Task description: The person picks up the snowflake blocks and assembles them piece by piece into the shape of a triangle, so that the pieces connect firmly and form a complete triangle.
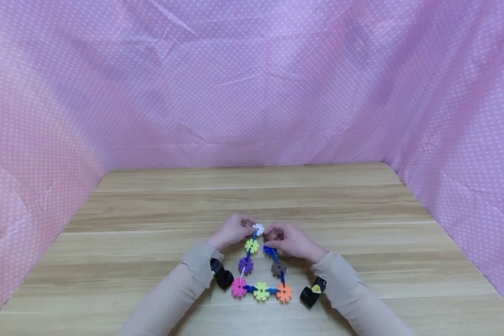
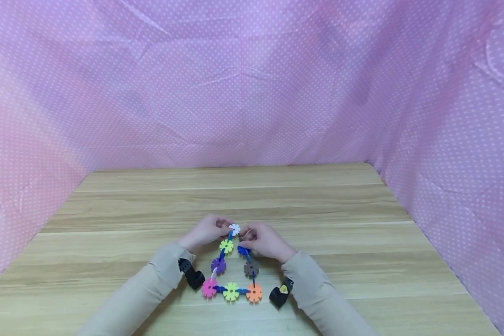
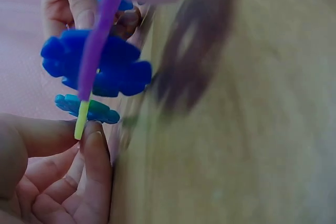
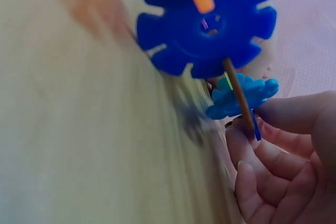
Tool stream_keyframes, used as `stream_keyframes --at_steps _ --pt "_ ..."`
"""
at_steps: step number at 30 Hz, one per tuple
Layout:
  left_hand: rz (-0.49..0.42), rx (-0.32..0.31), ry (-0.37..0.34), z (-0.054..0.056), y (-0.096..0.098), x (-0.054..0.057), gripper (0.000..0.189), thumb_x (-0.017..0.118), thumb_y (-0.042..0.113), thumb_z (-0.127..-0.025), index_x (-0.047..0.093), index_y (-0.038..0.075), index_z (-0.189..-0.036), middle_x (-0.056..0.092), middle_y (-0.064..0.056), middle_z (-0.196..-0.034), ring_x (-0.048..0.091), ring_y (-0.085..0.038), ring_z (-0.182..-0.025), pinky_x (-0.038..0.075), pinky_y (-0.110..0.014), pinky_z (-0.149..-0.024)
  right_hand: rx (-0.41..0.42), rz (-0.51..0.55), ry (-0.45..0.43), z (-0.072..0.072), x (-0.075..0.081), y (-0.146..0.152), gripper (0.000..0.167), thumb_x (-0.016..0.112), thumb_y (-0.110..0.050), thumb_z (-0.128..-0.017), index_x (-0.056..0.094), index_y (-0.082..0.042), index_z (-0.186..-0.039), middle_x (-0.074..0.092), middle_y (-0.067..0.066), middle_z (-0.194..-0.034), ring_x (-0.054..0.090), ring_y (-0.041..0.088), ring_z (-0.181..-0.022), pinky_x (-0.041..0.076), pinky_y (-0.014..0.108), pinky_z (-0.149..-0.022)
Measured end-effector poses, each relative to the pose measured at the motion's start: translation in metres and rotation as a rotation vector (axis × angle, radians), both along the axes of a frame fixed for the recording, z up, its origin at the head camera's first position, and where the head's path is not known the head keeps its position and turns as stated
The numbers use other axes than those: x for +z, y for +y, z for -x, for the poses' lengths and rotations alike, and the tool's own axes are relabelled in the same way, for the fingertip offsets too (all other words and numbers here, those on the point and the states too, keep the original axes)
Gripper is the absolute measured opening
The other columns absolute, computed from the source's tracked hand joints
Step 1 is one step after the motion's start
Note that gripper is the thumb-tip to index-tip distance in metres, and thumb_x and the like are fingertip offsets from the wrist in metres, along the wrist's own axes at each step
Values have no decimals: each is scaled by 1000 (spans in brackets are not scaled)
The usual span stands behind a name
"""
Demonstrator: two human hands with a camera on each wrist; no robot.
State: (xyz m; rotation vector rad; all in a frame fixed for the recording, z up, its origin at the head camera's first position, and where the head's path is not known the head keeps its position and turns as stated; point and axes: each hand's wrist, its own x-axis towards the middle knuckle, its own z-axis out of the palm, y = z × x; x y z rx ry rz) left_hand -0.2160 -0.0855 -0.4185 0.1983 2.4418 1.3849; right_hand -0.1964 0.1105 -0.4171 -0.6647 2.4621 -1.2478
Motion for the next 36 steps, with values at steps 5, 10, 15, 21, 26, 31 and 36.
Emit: stream_keyframes --at_steps 5,10,15,21,26,31,36 --pt "-30 8 -7 1 -1 -1 23 63 6 -88 67 -1 -109 69 -7 -83 60 -11 -69 51 -22 -63 14 -11 2 2 0 -5 11 67 -10 -87 65 -5 -97 67 0 -83 59 9 -74 49 22 -67" --pt "-64 -16 -15 2 -3 -3 22 63 3 -88 70 1 -108 71 -8 -87 60 -9 -69 53 -22 -65 -8 8 -23 3 -1 -9 8 67 -7 -86 64 -4 -93 66 1 -79 57 10 -68 47 22 -60" --pt "-72 -45 -19 3 -5 -4 22 62 4 -89 70 3 -110 71 -10 -99 62 -9 -78 55 -23 -71 -31 19 -13 5 -4 -11 6 68 -6 -86 64 -4 -90 65 1 -75 54 10 -65 44 21 -57" --pt "-91 -68 -16 4 -7 -5 22 62 4 -90 70 4 -110 71 -11 -102 62 -10 -84 54 -23 -73 -68 36 23 6 -8 -14 6 70 -5 -84 64 -6 -84 63 0 -75 55 10 -67 47 22 -62" --pt "-89 -93 -6 3 -10 -5 22 60 3 -90 70 3 -110 71 -11 -100 61 -9 -81 53 -22 -72 -64 55 50 5 -8 -16 9 70 -3 -83 62 -5 -80 62 0 -76 55 9 -69 48 21 -64" --pt "-65 -136 -4 4 -13 -2 27 58 7 -92 66 4 -117 70 -8 -92 56 -9 -72 49 -21 -65 -41 71 11 9 -7 -13 8 69 -4 -84 62 -2 -85 63 3 -76 55 10 -68 48 22 -62" --pt "-129 -122 -37 1 -17 1 40 56 15 -95 53 5 -133 67 -10 -99 61 -12 -79 54 -27 -72 -111 69 -48 17 -3 -2 13 67 -5 -86 64 -1 -97 64 6 -83 57 11 -73 49 23 -65"
